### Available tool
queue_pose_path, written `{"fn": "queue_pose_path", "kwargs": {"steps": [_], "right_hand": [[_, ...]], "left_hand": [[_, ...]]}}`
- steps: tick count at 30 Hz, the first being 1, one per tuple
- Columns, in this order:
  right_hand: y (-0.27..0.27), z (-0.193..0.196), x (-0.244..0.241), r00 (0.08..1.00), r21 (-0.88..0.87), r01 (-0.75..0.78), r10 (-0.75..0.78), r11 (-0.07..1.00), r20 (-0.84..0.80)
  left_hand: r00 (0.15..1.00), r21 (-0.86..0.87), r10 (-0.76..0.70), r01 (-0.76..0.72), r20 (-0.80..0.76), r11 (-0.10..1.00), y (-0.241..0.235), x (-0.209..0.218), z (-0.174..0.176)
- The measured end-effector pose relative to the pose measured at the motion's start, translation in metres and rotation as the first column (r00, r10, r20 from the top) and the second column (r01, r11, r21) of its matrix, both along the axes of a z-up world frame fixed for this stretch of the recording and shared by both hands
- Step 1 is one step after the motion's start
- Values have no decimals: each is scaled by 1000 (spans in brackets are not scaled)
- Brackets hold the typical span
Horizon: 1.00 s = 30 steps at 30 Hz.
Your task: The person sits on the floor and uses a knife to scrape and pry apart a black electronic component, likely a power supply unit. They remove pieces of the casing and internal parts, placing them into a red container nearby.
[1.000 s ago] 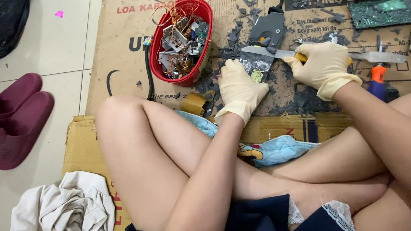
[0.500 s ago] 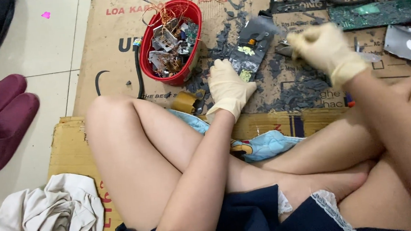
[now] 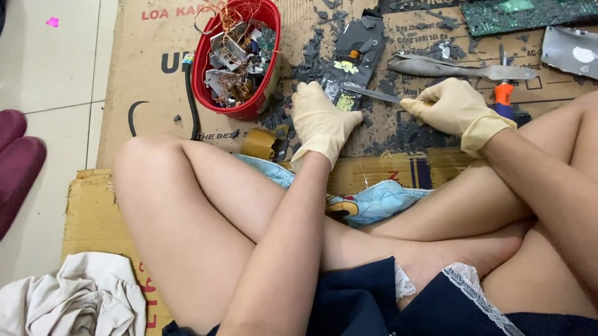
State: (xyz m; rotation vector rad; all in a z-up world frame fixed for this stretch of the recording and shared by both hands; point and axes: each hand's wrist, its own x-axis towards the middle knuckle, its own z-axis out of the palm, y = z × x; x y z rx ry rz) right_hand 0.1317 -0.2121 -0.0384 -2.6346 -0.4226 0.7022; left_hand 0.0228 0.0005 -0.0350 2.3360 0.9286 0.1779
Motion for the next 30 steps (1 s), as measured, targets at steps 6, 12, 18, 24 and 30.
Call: {"fn": "queue_pose_path", "kwargs": {"steps": [6,12,18,24,30], "right_hand": [[-5,-3,1,999,31,4,-5,1000,52],[-2,-13,5,999,-29,33,-32,999,19],[10,-7,6,999,-18,28,-28,999,26],[33,-7,3,989,-33,-44,48,998,139],[50,-1,-3,962,-60,-94,106,994,253]], "left_hand": [[1000,-1,-14,14,6,1000,-3,-5,11],[999,18,-35,35,-22,999,-1,-1,2],[998,62,-37,40,-49,997,1,4,-5],[998,72,-51,53,-33,996,1,2,-7],[998,52,-62,64,-33,997,1,1,-2]]}}
